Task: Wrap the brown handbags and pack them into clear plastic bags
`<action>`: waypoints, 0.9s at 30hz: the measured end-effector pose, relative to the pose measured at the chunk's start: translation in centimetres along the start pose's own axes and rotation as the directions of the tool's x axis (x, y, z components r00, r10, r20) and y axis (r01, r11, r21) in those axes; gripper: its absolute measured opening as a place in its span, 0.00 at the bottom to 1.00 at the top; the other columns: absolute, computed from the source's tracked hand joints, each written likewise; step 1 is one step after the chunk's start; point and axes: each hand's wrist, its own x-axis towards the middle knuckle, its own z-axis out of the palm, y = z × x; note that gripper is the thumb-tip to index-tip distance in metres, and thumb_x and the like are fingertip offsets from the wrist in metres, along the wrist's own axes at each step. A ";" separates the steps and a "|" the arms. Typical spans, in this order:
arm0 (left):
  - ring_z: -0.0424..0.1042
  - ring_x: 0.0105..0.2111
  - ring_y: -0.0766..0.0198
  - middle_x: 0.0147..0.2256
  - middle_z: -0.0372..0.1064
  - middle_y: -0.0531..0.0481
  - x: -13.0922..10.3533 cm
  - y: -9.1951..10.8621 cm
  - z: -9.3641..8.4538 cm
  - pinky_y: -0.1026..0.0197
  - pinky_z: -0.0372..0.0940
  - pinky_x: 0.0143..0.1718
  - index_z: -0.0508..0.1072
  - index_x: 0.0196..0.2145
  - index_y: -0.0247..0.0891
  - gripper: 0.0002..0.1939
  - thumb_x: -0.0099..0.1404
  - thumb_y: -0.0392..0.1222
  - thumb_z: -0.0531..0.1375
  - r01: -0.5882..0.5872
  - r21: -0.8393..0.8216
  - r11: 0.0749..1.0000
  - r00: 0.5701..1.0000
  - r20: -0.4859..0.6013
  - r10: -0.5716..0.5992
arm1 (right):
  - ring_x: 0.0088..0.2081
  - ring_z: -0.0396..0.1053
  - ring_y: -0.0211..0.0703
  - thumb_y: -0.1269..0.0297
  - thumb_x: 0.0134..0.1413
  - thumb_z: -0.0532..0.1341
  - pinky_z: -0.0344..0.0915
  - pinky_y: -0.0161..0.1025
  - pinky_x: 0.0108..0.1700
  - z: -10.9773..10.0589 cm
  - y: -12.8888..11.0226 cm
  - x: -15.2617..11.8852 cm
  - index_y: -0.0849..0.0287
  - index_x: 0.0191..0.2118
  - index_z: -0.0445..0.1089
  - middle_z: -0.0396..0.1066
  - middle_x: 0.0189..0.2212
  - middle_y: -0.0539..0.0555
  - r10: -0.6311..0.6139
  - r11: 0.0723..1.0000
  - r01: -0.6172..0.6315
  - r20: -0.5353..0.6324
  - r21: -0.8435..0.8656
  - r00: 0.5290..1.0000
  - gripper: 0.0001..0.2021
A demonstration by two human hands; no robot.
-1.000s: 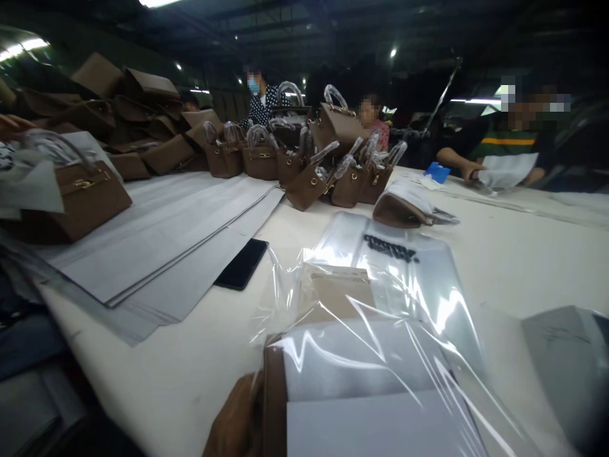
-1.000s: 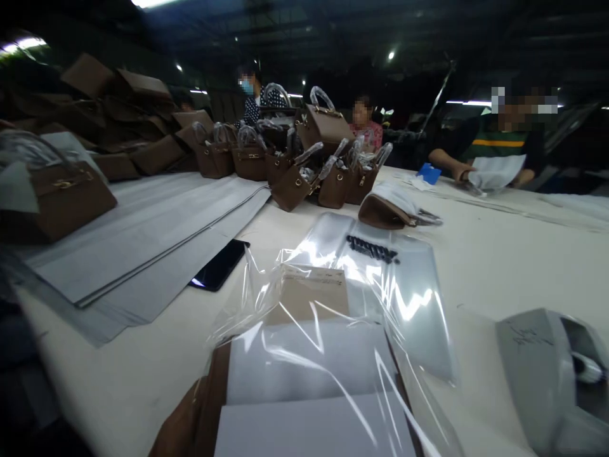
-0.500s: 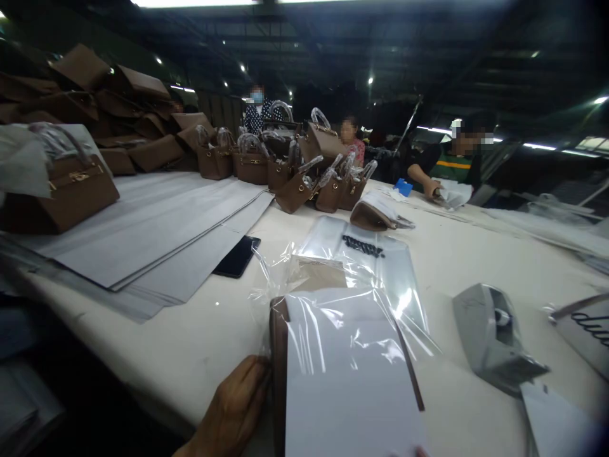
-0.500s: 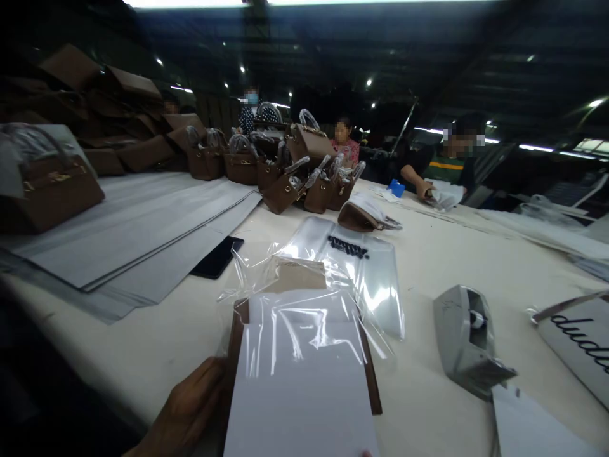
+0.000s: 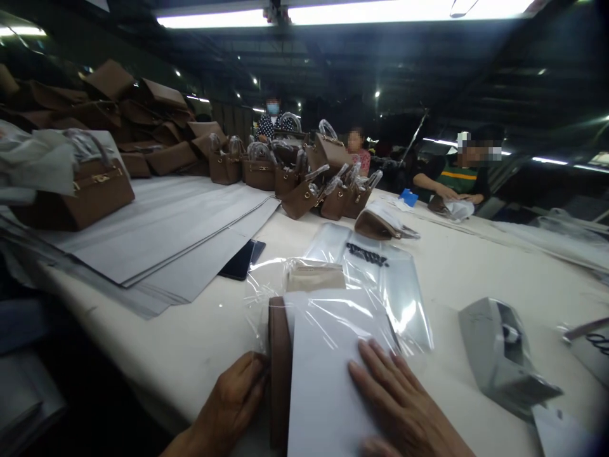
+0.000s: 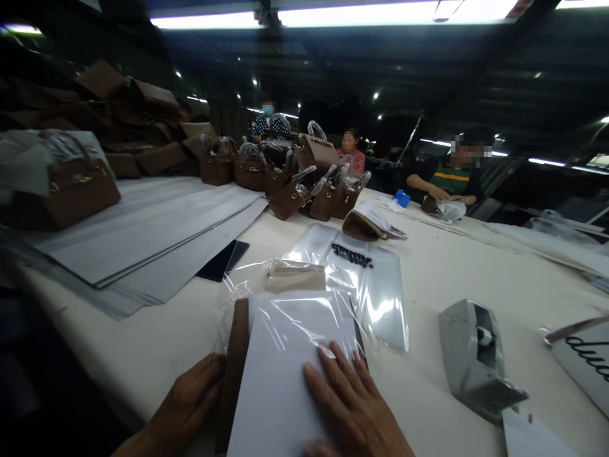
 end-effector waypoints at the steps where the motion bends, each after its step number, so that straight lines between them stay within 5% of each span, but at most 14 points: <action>1: 0.68 0.33 0.64 0.33 0.65 0.49 -0.2 0.0 0.1 0.65 0.65 0.34 0.64 0.37 0.38 0.09 0.66 0.37 0.46 0.000 0.005 1.000 1.000 -0.009 0.000 | 0.60 0.47 0.55 0.43 0.53 0.50 0.58 0.53 0.54 0.2 0.7 1.2 0.57 0.63 0.43 0.46 0.61 0.59 0.047 0.999 -0.047 0.038 0.019 0.998 0.37; 8: 0.69 0.34 0.66 0.34 0.65 0.49 -1.0 -0.2 0.7 0.67 0.66 0.35 0.64 0.41 0.39 0.10 0.66 0.35 0.46 0.015 0.007 1.000 0.999 -0.046 -0.015 | 0.62 0.41 0.45 0.49 0.58 0.48 0.41 0.55 0.62 0.9 4.1 7.7 0.50 0.60 0.51 0.47 0.61 0.50 0.259 0.911 -0.310 0.206 0.272 0.944 0.26; 12: 0.62 0.50 0.57 0.49 0.58 0.42 -0.9 2.2 -0.1 0.57 0.64 0.48 0.61 0.44 0.39 0.10 0.65 0.39 0.49 0.043 0.108 0.993 0.957 -0.290 -0.010 | 0.63 0.39 0.47 0.46 0.58 0.48 0.40 0.56 0.62 0.7 4.6 8.6 0.49 0.60 0.51 0.46 0.61 0.49 0.300 0.880 -0.369 0.255 0.297 0.919 0.26; 15: 0.52 0.57 0.48 0.57 0.50 0.43 0.1 5.3 -0.2 0.40 0.52 0.55 0.60 0.47 0.43 0.14 0.64 0.45 0.50 -0.162 0.271 0.949 0.891 -0.374 0.259 | 0.63 0.39 0.46 0.45 0.57 0.47 0.39 0.56 0.63 0.9 4.4 8.8 0.51 0.59 0.53 0.47 0.61 0.50 0.305 0.888 -0.374 0.265 0.269 0.915 0.27; 17: 0.52 0.58 0.49 0.55 0.57 0.49 1.2 6.8 0.3 0.33 0.40 0.57 0.65 0.44 0.48 0.11 0.64 0.45 0.52 -0.338 0.411 0.847 0.871 -0.204 0.447 | 0.62 0.42 0.47 0.45 0.56 0.48 0.40 0.55 0.63 1.3 4.1 8.9 0.53 0.58 0.55 0.51 0.60 0.52 0.310 0.901 -0.362 0.230 0.238 0.923 0.28; 19: 0.53 0.57 0.50 0.50 0.64 0.50 2.2 7.2 1.0 0.30 0.32 0.56 0.68 0.41 0.47 0.11 0.64 0.49 0.52 -0.445 0.479 0.757 0.858 -0.014 0.513 | 0.61 0.45 0.47 0.49 0.58 0.48 0.44 0.54 0.62 1.5 3.7 8.7 0.57 0.58 0.55 0.54 0.58 0.55 0.311 0.922 -0.330 0.120 0.204 0.943 0.26; 21: 0.55 0.57 0.49 0.48 0.67 0.48 3.0 6.5 1.8 0.28 0.29 0.55 0.70 0.41 0.44 0.16 0.65 0.54 0.49 -0.488 0.486 0.725 0.846 0.057 0.531 | 0.61 0.46 0.47 0.56 0.60 0.47 0.49 0.53 0.60 1.3 3.3 7.7 0.60 0.59 0.53 0.54 0.58 0.57 0.284 0.948 -0.278 -0.016 0.158 0.959 0.24; 23: 0.58 0.55 0.50 0.46 0.69 0.48 3.4 5.5 2.5 0.28 0.29 0.55 0.70 0.41 0.44 0.16 0.67 0.50 0.47 -0.486 0.491 0.723 0.829 -0.003 0.559 | 0.61 0.46 0.48 0.64 0.60 0.47 0.55 0.52 0.58 0.9 3.2 5.9 0.61 0.61 0.49 0.54 0.58 0.57 0.209 0.976 -0.200 -0.107 0.088 0.972 0.24; 27: 0.63 0.52 0.54 0.43 0.71 0.48 3.8 4.2 3.7 0.31 0.31 0.57 0.72 0.38 0.43 0.19 0.68 0.51 0.44 -0.414 0.492 0.766 0.791 -0.223 0.570 | 0.56 0.56 0.48 0.67 0.56 0.48 0.63 0.42 0.51 0.4 4.9 0.2 0.65 0.62 0.46 0.58 0.56 0.57 -0.058 0.992 0.047 -0.088 -0.119 0.994 0.28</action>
